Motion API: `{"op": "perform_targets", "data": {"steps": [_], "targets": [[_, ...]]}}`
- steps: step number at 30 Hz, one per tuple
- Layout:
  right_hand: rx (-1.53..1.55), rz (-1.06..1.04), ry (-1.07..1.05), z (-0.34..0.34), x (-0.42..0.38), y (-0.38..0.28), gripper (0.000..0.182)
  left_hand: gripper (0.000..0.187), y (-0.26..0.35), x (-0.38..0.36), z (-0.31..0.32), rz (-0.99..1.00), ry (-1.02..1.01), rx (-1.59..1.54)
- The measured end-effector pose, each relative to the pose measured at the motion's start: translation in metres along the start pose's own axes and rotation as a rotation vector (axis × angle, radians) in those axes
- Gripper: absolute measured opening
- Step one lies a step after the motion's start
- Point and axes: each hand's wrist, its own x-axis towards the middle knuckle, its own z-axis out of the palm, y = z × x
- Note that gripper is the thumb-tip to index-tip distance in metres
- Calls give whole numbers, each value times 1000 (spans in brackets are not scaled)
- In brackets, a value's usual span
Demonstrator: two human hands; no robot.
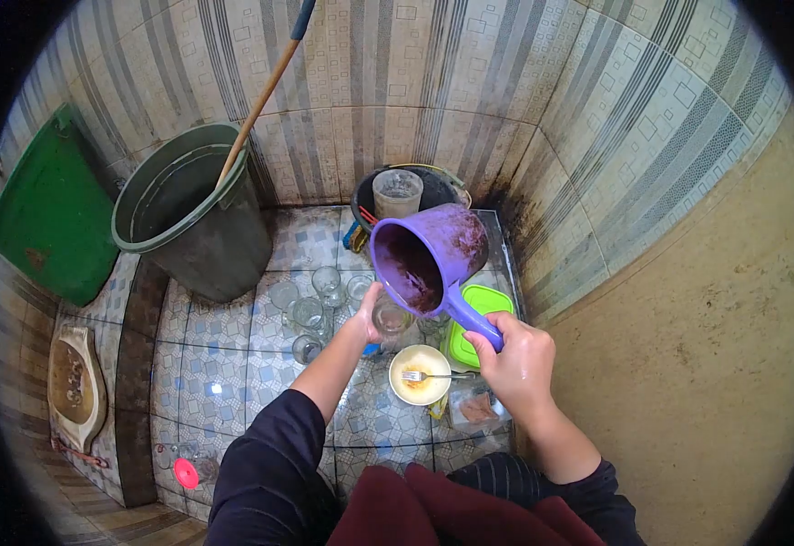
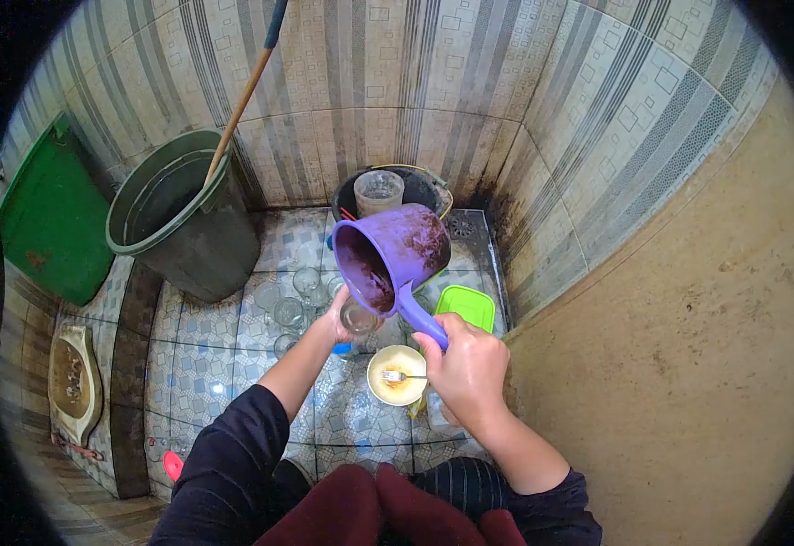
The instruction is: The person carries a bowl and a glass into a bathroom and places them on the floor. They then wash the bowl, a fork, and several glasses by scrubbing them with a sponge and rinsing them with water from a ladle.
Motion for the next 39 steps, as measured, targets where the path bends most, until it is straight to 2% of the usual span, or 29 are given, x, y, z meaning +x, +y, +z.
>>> {"op": "perform_targets", "data": {"steps": [3, 5, 6, 8, 9, 10, 12, 13, 15, 16, 18, 19, 21, 22, 24, 25, 28, 30, 32, 33, 35, 36, 38, 39], "targets": [[-35, -9, -5, 3, -1, 4, 17, 56, -2, -2, -6, -33, -31, 81], [-101, -49, 29, 3, 1, 5, 16, 52, -2, 10, -18, 137, -196, 297], [-99, -50, 28, 4, 1, 5, 16, 52, -6, 16, -23, 138, -194, 297], [-141, -113, 53, 5, 1, 8, 16, 64, -15, 10, -9, 839, -243, 751], [-142, -117, 55, 6, 2, 8, 16, 81, -14, 9, -5, 896, -188, 848], [-143, -118, 57, 8, 1, 9, 17, 81, -14, 7, -1, 898, -189, 847], [-143, -119, 56, 9, 0, 10, 17, 85, -15, 2, 5, 1042, 40, 1114], [-150, -133, 51, 10, 0, 10, 18, 85, -14, 5, 4, 1040, 42, 1115], [-157, -145, 45, 11, 0, 10, 18, 87, -13, 10, 2, 1248, 158, 1353], [-169, -135, 51, 10, 0, 10, 17, 87, -12, 6, 5, 1247, 158, 1353], [-177, -128, 58, 11, 1, 11, 17, 79, -10, -6, 13, 1054, 11, 1147], [-173, -117, 78, 11, 2, 12, 17, 79, -10, -6, 12, 1056, 16, 1148], [-165, -113, 96, 11, 7, 12, 17, 66, -12, -8, 9, 578, 169, 836], [-172, -98, 99, 11, 9, 11, 17, 66, -11, -13, 11, 581, 174, 834], [-175, -87, 102, 11, 17, 5, 17, 56, -11, -31, 21, -112, -88, 214], [-149, -63, 115, 10, 21, -1, 18, 56, -11, -33, 25, -109, -26, 202], [-87, -39, 127, 16, 38, -18, 19, 60, 8, -39, 9, -14, -1, 258], [-4, -26, 125, 25, 54, -34, 19, 64, 30, -79, 6, 47, 4, 282], [35, -91, 110, 40, 76, -56, 20, 67, 52, -117, -14, 122, 127, 321], [67, -173, 127, 49, 89, -71, 20, 74, 64, -125, -43, 136, 97, 292], [80, -308, 138, 76, 116, -103, 21, 78, 69, -189, -47, 475, 222, 255], [60, -362, 130, 94, 131, -119, 21, 76, 73, -190, -92, 620, 245, 278], [70, -457, 175, 134, 157, -158, 22, 59, 78, -215, -154, 877, 442, 254], [69, -498, 171, 156, 170, -174, 22, 53, 69, -227, -178, 1005, 570, 119]]}}
